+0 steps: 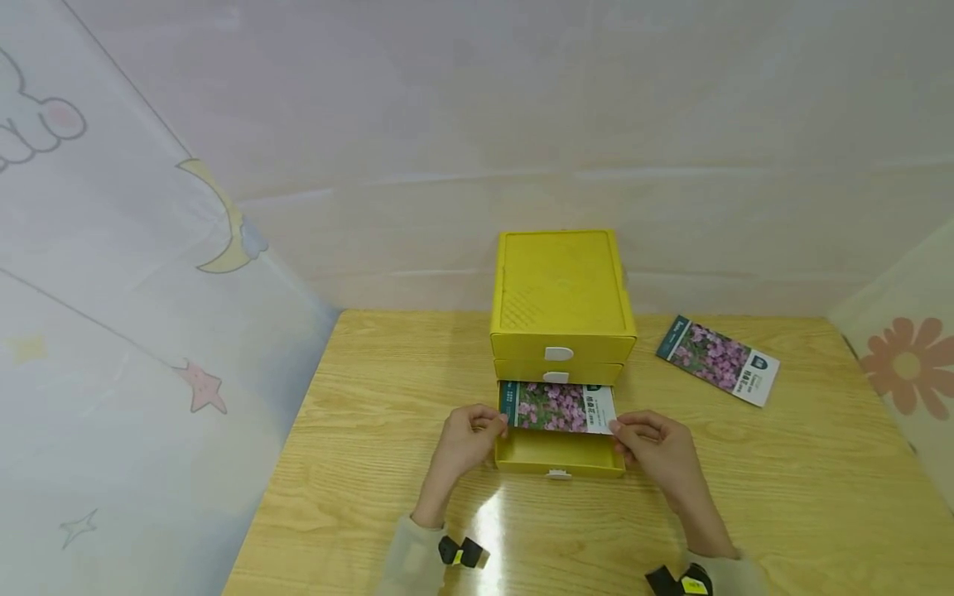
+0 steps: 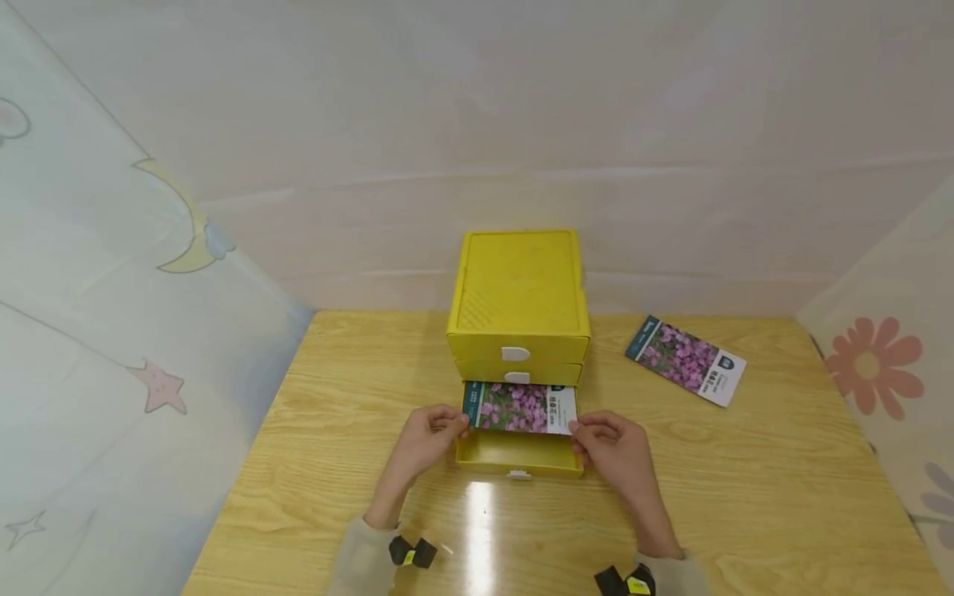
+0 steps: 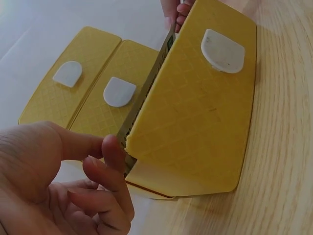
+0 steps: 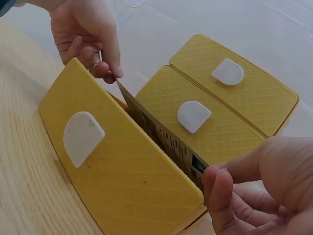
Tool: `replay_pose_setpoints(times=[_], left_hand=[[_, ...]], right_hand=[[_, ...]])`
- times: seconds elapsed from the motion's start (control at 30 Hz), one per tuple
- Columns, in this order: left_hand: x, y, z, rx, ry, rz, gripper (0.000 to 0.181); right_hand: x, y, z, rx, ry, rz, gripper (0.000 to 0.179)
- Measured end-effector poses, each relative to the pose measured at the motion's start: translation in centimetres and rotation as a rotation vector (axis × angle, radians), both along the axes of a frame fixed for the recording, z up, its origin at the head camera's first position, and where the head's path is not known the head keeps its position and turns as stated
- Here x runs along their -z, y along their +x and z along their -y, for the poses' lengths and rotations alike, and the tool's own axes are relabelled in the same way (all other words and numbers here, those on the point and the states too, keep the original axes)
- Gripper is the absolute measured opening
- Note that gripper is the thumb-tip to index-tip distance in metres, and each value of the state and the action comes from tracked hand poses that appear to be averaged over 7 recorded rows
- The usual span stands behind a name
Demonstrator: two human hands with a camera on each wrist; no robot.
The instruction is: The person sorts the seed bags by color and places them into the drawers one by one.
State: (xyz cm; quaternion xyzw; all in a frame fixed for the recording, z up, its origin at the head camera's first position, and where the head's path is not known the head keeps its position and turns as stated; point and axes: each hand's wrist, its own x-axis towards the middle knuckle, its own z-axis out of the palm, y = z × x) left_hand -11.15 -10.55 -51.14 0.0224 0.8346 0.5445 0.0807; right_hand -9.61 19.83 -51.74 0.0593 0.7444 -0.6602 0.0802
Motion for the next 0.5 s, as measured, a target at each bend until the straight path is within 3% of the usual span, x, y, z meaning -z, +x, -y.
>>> replay_pose_setpoints(times=[0.3,0.5], left_hand=[[0.39,0.07,-0.20,-0.025,-0.033,-0.003,0.028],[0.68,0.11,-0.22,-0.023,-0.047,-0.018,0.032]], right_hand=[[0.35,-0.08,0.63,0.040,0.113,-0.080,0.032],[0.39,-0.02,0.77,0.059,0.171,-0.088,0.031]])
